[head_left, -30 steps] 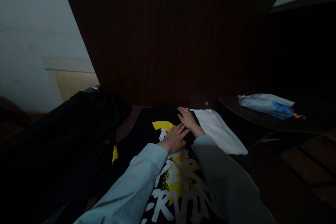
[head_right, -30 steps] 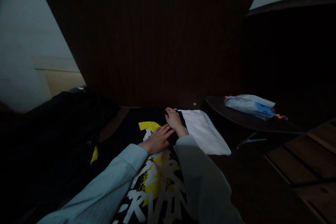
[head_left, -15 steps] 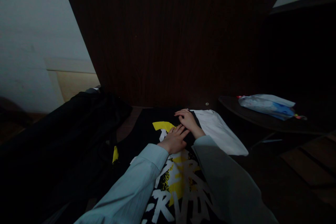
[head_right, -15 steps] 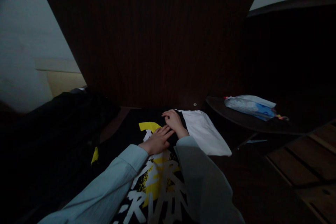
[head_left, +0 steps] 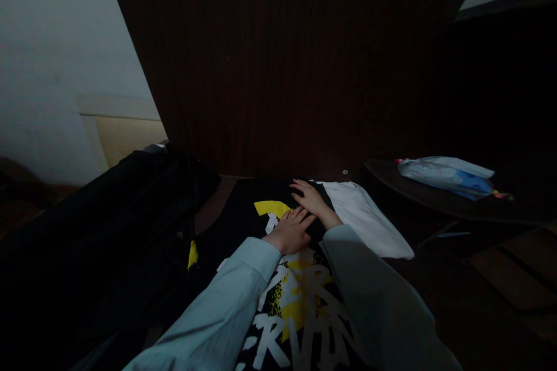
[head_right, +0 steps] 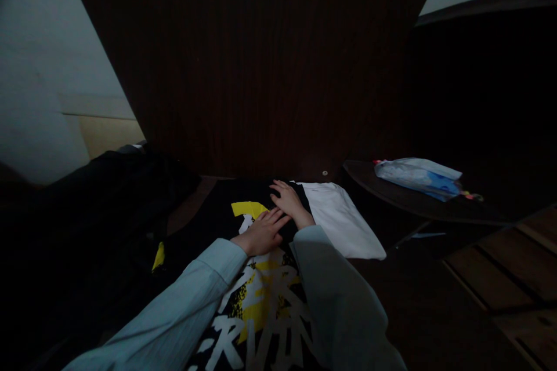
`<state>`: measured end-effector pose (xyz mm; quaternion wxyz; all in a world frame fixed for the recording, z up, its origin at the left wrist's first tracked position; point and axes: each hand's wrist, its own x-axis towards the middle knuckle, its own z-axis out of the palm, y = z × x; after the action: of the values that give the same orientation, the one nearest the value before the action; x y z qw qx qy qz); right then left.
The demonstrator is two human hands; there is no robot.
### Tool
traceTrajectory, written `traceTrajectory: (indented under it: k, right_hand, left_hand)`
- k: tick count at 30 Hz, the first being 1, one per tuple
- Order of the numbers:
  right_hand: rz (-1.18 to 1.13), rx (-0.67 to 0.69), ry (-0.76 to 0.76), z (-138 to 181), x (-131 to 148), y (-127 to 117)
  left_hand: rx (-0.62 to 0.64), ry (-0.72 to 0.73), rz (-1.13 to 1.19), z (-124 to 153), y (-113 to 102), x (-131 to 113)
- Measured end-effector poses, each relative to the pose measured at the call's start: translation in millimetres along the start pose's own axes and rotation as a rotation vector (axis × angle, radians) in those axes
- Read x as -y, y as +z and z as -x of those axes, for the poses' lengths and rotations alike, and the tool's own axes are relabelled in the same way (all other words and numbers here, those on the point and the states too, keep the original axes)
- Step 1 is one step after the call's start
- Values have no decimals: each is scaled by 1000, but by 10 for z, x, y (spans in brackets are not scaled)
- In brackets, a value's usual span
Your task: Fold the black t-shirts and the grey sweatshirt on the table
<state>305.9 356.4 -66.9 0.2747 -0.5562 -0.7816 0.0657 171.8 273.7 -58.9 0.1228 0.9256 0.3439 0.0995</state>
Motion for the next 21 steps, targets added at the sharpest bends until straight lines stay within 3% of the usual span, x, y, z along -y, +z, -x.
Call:
traceTrajectory:
  k: [14, 21]
  right_hand:
    - [-44, 8, 16, -5, 35, -44]
    - [-43, -194, 62, 3, 45, -83]
  left_hand:
    - [8, -1, 3, 3, -27, -15]
    - [-3, 4, 4, -3, 4, 1]
